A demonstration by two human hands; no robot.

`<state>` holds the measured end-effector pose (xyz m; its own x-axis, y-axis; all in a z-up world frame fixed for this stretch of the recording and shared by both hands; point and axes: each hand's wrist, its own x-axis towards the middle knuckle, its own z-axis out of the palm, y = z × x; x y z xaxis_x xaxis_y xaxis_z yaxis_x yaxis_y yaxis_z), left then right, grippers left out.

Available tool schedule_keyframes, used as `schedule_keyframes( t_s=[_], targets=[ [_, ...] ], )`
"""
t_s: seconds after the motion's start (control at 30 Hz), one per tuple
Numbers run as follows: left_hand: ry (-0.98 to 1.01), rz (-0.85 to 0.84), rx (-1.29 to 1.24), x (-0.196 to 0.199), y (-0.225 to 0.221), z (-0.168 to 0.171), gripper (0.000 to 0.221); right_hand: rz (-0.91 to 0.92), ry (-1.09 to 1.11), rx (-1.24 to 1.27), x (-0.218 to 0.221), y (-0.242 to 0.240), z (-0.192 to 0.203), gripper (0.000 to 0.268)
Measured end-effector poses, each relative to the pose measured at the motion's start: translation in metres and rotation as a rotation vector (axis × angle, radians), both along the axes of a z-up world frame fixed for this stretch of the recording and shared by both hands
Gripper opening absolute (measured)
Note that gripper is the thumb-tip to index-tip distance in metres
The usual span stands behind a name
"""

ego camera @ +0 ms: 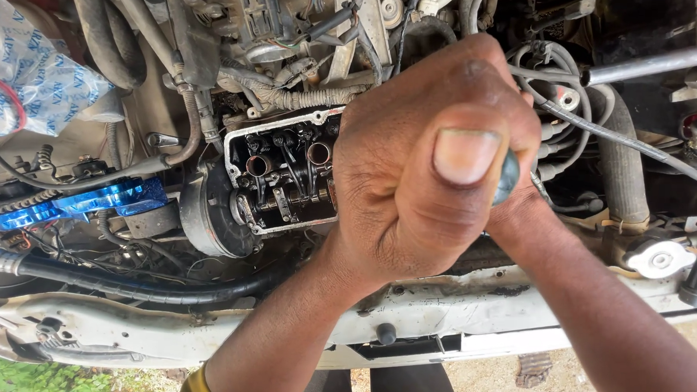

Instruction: Repairing or adjusting components within a vehicle engine bay using tools like wrenches and screwdrivers.

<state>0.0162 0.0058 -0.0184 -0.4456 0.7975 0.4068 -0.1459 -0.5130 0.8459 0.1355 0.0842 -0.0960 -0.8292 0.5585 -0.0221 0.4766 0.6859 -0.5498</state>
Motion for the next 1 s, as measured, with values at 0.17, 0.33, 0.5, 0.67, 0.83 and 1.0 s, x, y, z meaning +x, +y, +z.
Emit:
schedule_keyframes(
  t_s=[0.17, 0.33, 0.5, 0.67, 0.83, 1.0],
  targets=[
    [0.007, -0.009, 0.019, 0.000, 0.003, 0.005, 0.043, -0.076, -0.011, -0.086, 0.001, -0.014, 0.002, 0.025],
    [0.037, -0.011, -0.055, -0.002, 0.004, 0.005, 0.047, -0.163, -0.024, -0.218, 0.000, -0.032, -0.004, 0.020],
    [0.055, 0.017, -0.027, 0.000, 0.008, 0.002, 0.051, -0.220, -0.009, -0.275, -0.002, -0.021, 0.005, 0.016],
    [-0.044, 0.065, -0.094, -0.013, -0.014, 0.022, 0.053, 0.064, -0.255, 0.291, 0.011, -0.010, -0.013, 0.015],
    [-0.108, -0.064, -0.324, -0.063, -0.087, 0.083, 0.054, 0.109, -0.324, 0.264, 0.010, -0.017, -0.009, 0.017],
    [-0.111, 0.091, -0.436, -0.088, -0.162, 0.081, 0.027, -0.056, -0.278, 0.070, 0.035, -0.010, -0.014, 0.021]
  ],
)
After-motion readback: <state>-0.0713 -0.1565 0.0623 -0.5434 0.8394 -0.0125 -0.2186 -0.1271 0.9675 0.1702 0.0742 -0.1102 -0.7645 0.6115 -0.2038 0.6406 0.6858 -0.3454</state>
